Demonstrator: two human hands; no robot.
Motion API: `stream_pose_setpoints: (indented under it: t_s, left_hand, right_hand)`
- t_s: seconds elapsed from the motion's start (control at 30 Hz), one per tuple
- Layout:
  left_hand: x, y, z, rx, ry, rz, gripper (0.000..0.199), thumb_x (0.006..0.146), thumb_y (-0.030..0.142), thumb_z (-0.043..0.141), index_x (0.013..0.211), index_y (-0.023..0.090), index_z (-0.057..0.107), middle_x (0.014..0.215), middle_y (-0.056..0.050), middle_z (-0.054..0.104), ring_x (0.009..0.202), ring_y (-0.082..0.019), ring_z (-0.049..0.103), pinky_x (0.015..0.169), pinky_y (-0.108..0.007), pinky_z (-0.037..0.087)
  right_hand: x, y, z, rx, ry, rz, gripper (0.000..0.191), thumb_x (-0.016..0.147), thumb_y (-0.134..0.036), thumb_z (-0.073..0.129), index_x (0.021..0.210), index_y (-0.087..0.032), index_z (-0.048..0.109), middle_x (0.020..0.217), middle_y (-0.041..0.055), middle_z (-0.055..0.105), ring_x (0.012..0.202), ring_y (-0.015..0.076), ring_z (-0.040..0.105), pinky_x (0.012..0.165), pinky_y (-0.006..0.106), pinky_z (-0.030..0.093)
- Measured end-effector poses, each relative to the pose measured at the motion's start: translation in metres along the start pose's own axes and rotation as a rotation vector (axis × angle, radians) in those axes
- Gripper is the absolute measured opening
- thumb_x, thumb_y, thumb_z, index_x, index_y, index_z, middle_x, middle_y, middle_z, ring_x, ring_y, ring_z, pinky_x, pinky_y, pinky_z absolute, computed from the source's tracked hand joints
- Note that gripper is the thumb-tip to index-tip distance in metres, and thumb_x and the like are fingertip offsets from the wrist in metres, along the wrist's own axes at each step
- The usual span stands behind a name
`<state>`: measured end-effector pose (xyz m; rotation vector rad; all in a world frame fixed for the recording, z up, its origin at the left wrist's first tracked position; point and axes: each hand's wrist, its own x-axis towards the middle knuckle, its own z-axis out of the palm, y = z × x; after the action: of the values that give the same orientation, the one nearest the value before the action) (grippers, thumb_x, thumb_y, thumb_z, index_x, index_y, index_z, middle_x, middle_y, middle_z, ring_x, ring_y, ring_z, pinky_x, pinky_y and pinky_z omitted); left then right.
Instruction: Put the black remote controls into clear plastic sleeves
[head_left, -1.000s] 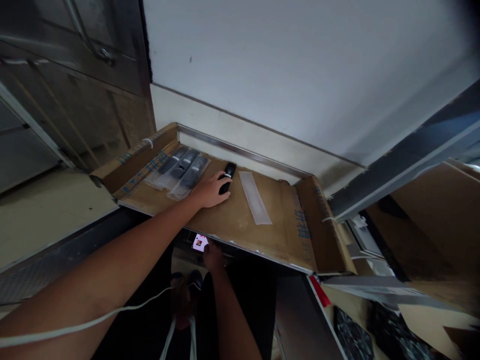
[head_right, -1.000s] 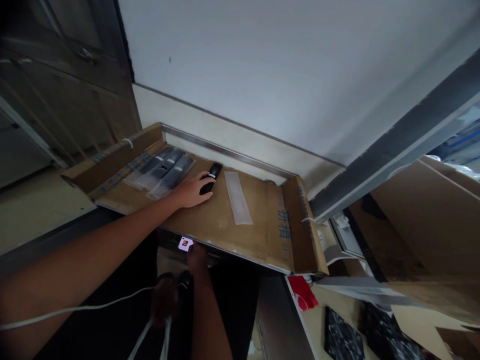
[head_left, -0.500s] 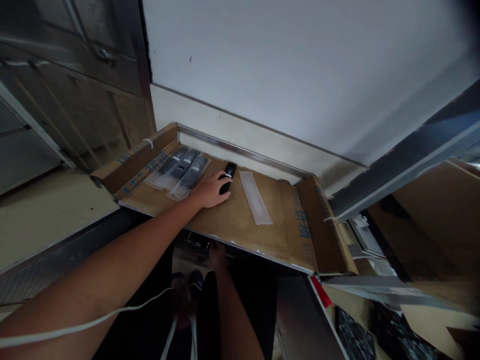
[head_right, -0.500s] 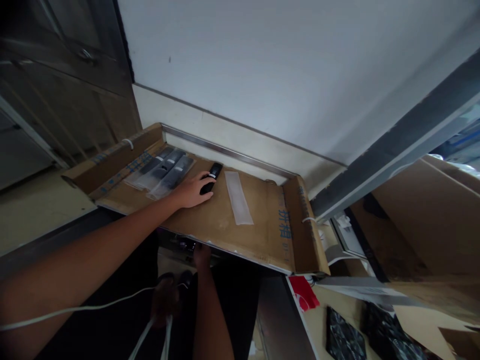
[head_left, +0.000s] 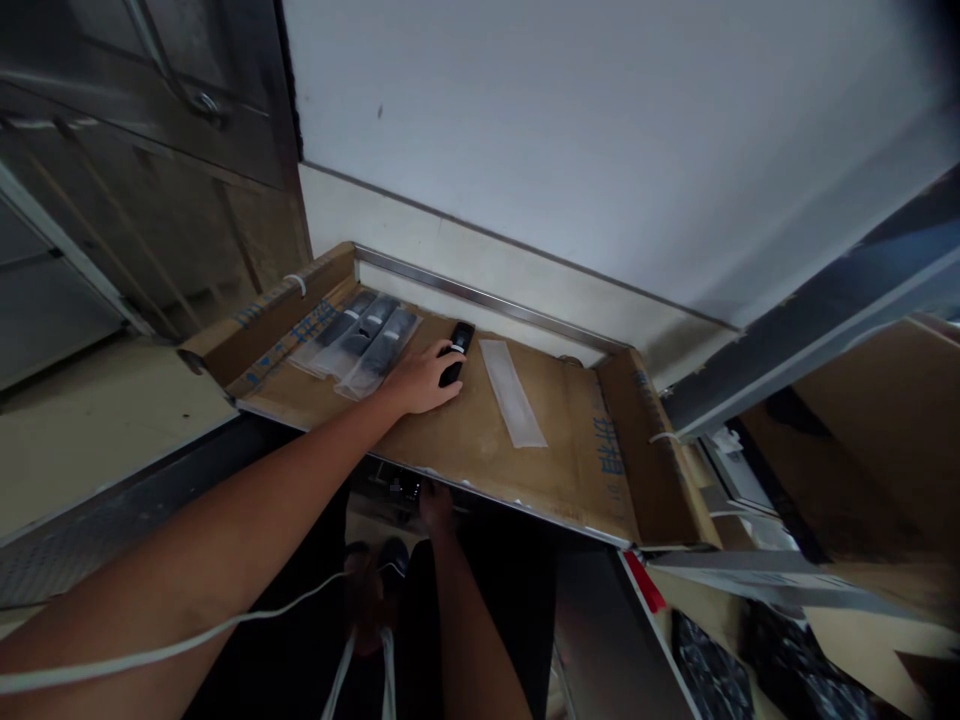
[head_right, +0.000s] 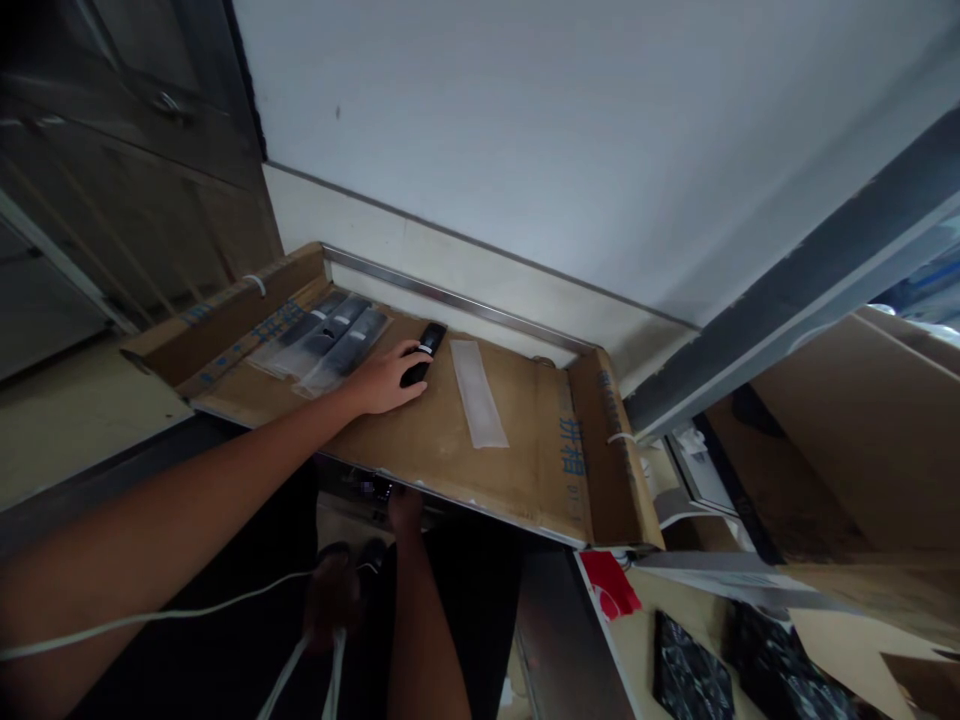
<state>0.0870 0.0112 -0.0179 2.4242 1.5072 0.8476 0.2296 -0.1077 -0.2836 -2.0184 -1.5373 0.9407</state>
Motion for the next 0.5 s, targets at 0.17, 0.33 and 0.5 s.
stream_pose_setpoints:
  t_s: [0.17, 0.33, 0.5]
  left_hand:
    - [0.0001, -0.0001, 0.0008, 0.012, 0.002, 0.000, 0.045, 0.090, 0.043, 0.060, 0.132, 0.028, 0.061, 0.149, -0.007, 0.047, 0.124, -0.029, 0.058, 0.109, -0.046, 0.046]
    - [0.0005, -0.0004, 0.0007, 0.010, -0.004, 0.001, 0.045, 0.090, 0.043, 0.061, 0.132, 0.028, 0.061, 0.149, -0.007, 0.047, 0.126, -0.029, 0.058, 0.109, -0.046, 0.047]
    - [0.0005, 0.0000, 0.0000, 0.010, 0.002, 0.006, 0.045, 0.090, 0.043, 0.061, 0.132, 0.028, 0.061, 0.148, -0.008, 0.047, 0.124, -0.029, 0.059, 0.108, -0.046, 0.047]
  right_hand:
    - [0.0014, -0.0015, -0.0004, 0.010, 0.010, 0.020, 0.035, 0.099, -0.028, 0.048, 0.116, -0.016, 0.077, 0.121, 0.0129, 0.075, 0.123, 0.0264, 0.067, 0.107, 0.035, 0.048]
    - [0.0020, -0.0033, -0.0007, 0.015, 0.022, 0.011, 0.036, 0.097, -0.028, 0.050, 0.119, -0.015, 0.075, 0.123, 0.0130, 0.074, 0.124, 0.0252, 0.066, 0.108, 0.035, 0.048]
    - [0.0026, -0.0025, -0.0001, 0.003, 0.040, -0.013, 0.036, 0.097, -0.028, 0.048, 0.114, -0.014, 0.077, 0.119, 0.0140, 0.075, 0.121, 0.0262, 0.068, 0.105, 0.036, 0.050]
